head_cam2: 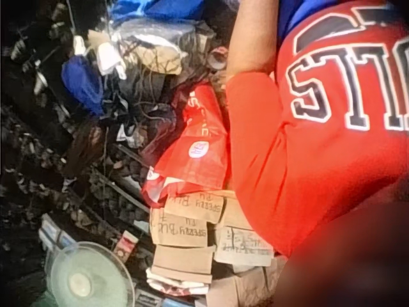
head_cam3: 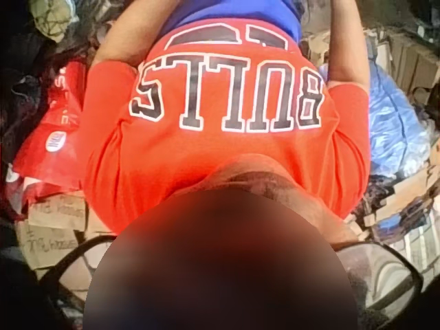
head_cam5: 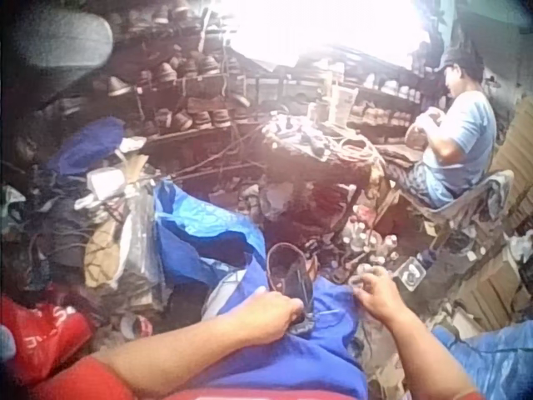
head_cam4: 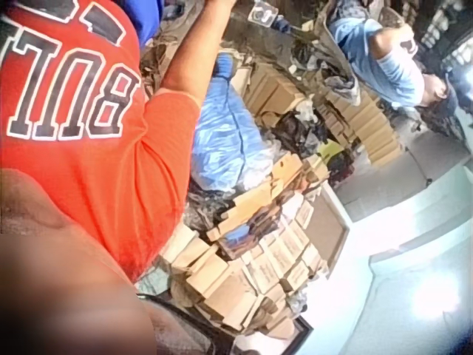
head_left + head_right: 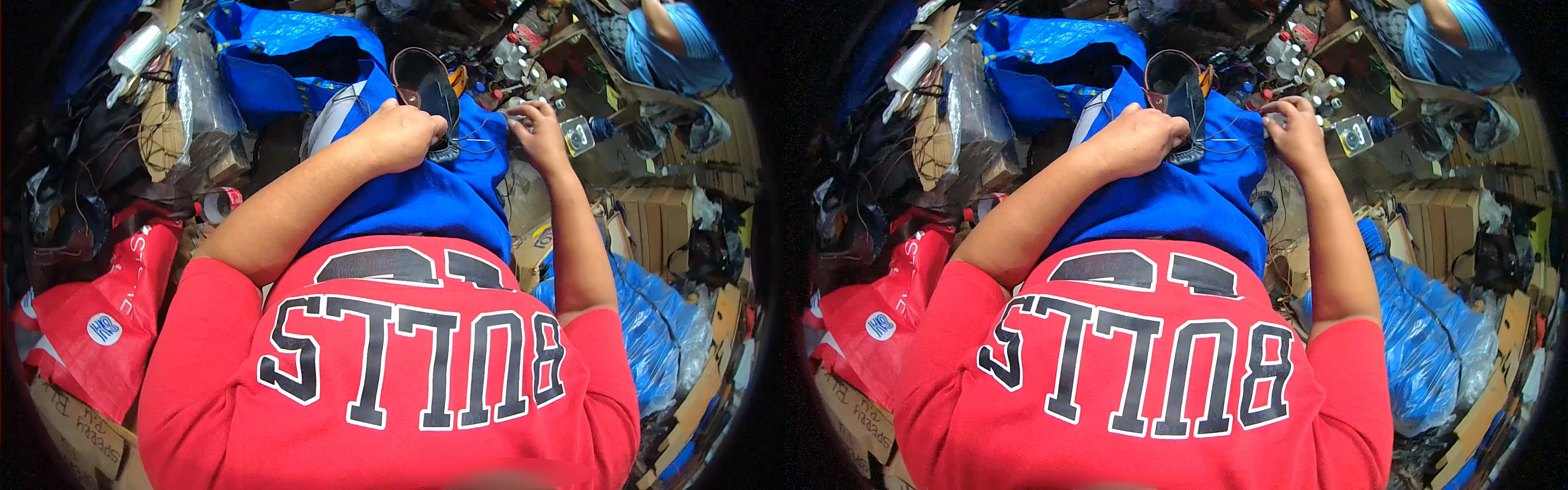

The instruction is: Stitching a leather shoe component by hand using a needle and thread.

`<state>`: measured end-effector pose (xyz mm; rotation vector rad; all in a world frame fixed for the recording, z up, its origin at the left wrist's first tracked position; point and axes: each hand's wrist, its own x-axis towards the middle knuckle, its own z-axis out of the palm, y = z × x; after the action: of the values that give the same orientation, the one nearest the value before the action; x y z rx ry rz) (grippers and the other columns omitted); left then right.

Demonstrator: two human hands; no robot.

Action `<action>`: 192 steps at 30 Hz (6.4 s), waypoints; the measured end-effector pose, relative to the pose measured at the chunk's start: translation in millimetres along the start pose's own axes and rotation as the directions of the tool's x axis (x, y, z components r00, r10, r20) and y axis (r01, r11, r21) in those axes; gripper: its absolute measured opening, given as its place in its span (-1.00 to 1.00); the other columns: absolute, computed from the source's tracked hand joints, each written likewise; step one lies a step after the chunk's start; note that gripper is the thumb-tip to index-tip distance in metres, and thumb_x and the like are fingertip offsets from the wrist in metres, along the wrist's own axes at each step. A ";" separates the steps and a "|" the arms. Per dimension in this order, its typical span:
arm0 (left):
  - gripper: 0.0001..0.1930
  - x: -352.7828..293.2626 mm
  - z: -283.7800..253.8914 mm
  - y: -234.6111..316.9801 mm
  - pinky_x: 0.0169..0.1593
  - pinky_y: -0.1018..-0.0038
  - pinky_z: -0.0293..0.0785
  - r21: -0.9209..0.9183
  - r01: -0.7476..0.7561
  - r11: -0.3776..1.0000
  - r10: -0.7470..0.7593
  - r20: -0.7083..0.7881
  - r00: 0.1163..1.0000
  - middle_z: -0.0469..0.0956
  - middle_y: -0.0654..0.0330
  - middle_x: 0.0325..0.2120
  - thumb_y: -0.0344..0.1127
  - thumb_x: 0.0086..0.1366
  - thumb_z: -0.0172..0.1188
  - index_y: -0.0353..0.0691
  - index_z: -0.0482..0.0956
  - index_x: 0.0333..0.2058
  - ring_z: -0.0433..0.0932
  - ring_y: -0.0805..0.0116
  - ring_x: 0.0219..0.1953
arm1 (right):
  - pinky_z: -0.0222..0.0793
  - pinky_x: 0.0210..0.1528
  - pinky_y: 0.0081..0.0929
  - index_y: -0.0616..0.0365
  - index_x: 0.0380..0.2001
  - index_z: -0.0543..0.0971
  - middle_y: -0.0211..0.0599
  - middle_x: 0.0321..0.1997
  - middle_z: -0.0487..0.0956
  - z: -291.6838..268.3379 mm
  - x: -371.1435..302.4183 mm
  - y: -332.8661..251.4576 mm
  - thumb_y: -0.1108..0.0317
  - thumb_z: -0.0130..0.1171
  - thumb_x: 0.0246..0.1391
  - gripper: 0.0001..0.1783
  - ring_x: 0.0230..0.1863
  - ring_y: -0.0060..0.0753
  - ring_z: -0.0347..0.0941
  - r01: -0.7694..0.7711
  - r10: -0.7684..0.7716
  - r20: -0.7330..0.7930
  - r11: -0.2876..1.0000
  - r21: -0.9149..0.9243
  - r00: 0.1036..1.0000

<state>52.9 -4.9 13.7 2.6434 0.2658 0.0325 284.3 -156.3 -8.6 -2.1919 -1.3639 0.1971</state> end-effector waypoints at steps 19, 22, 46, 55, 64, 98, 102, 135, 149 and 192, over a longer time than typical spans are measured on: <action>-0.89 -107.1 -42.2 -77.7 -0.19 0.32 0.25 0.262 0.114 0.958 -0.030 -0.305 0.952 0.50 0.22 -0.50 -0.43 0.06 0.12 -0.12 0.51 -0.39 0.45 0.19 -0.34 | 0.27 -0.16 -0.33 -0.01 -0.37 0.53 -0.31 -0.49 0.55 -35.2 -33.4 15.5 0.34 0.13 -0.01 -0.90 -0.34 -0.29 0.47 0.185 -0.037 0.379 0.914 -0.361 0.925; -0.92 -117.1 -74.9 -63.1 -0.26 0.49 0.34 -0.386 0.093 0.918 -0.252 -0.385 0.888 0.56 0.27 -0.43 -0.36 0.17 0.20 -0.22 0.55 -0.41 0.49 0.44 -0.34 | 0.32 -0.20 -0.58 0.16 -0.28 0.58 -0.47 -0.44 0.53 -51.5 -31.3 26.8 0.33 0.24 0.01 -0.80 -0.34 -0.61 0.44 -0.343 0.257 0.230 0.754 0.560 0.939; -0.67 -276.8 -230.5 -146.3 -0.14 0.41 0.45 0.070 0.926 0.370 -0.449 -0.860 0.244 0.61 0.09 -0.30 -0.02 0.14 0.17 0.03 0.62 -0.16 0.59 0.26 -0.23 | 0.36 -0.05 -0.33 0.13 -0.21 0.61 -0.04 -0.24 0.59 -153.5 -174.8 214.4 0.16 0.20 -0.07 -0.64 -0.13 -0.11 0.52 -0.478 0.588 0.008 0.666 -0.573 0.809; -0.72 -22.2 -32.0 -12.3 0.03 0.38 0.38 -0.136 -0.184 0.974 0.113 -0.413 0.904 0.49 0.15 -0.06 -0.31 0.01 0.32 -0.10 0.60 -0.23 0.47 0.17 -0.04 | 0.36 -0.15 -0.62 0.21 -0.28 0.61 -0.35 -0.28 0.59 -32.4 -33.2 -17.1 0.53 0.22 -0.10 -0.77 -0.25 -0.57 0.47 -0.215 0.004 0.361 0.809 0.547 0.933; -0.75 37.0 -10.1 -30.0 -0.15 0.41 0.40 -0.312 -0.116 0.943 0.140 0.058 0.988 0.49 0.15 -0.34 -0.21 0.03 0.33 -0.23 0.60 -0.37 0.49 0.23 -0.26 | 0.37 -0.18 -0.64 0.16 -0.39 0.63 -0.44 -0.36 0.50 9.5 14.9 -36.0 0.56 0.26 -0.15 -0.83 -0.28 -0.60 0.44 -0.011 -0.221 0.449 0.888 0.459 0.866; -0.70 37.5 -1.8 -41.4 -0.14 0.44 0.38 -0.375 -0.166 0.912 0.246 0.174 0.954 0.44 0.17 -0.35 -0.42 -0.02 0.26 -0.13 0.64 -0.23 0.46 0.27 -0.27 | 0.39 -0.21 -0.20 -0.03 -0.37 0.65 -0.11 -0.36 0.49 -6.1 -3.9 -120.0 0.51 0.06 -0.12 -0.74 -0.26 -0.03 0.48 0.532 -0.349 0.501 0.797 -0.286 0.792; -0.75 42.2 1.5 -48.0 -0.14 0.41 0.43 -0.404 -0.086 0.911 0.159 0.151 0.976 0.49 0.17 -0.30 -0.42 -0.09 0.31 -0.15 0.66 -0.33 0.50 0.22 -0.24 | 0.40 -0.20 -0.24 0.00 -0.39 0.64 -0.13 -0.35 0.50 10.4 -6.0 -100.8 0.42 0.13 -0.08 -0.84 -0.25 -0.07 0.48 0.362 -0.287 0.401 0.924 -0.125 0.870; -0.53 -44.2 -43.6 -45.3 -0.03 0.28 0.28 -0.768 -0.393 -0.505 -0.433 -0.168 0.885 0.36 0.21 -0.56 -0.03 0.40 -0.19 -0.10 0.25 -0.68 0.35 0.29 -0.43 | 0.17 -0.13 -0.44 0.03 -0.02 0.49 -0.56 -0.59 0.31 -83.0 -63.9 50.9 0.11 -0.04 0.23 -0.64 -0.49 -0.68 0.18 -0.245 -0.029 0.245 0.006 0.969 0.969; -0.54 -82.1 -59.0 -124.0 -0.28 0.37 0.39 -0.995 0.074 0.066 -0.708 0.006 0.707 0.56 0.20 -0.39 0.05 0.35 -0.10 -0.08 0.41 -0.65 0.42 0.41 -0.53 | 0.20 -0.33 -0.50 0.07 -0.19 0.53 -0.51 -0.46 0.47 -19.6 -108.6 93.3 -0.13 0.05 0.10 -0.51 -0.42 -0.47 0.37 -0.551 0.464 0.303 0.629 0.548 0.832; -0.73 51.2 10.5 -48.0 0.06 0.35 0.28 -0.369 -0.282 0.886 0.252 -0.129 0.959 0.41 0.12 -0.18 -0.18 0.01 0.31 -0.12 0.56 -0.32 0.38 0.16 -0.03 | 0.26 -0.45 -0.23 0.25 -0.63 0.45 -0.02 -0.59 0.44 11.7 -23.6 -95.3 0.16 0.16 0.02 -0.64 -0.52 -0.04 0.41 0.083 -0.118 0.365 0.990 0.110 0.924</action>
<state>95.0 41.8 -19.2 2.2669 -0.0794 0.2530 193.6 -140.2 27.2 -2.0696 -1.6276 0.6520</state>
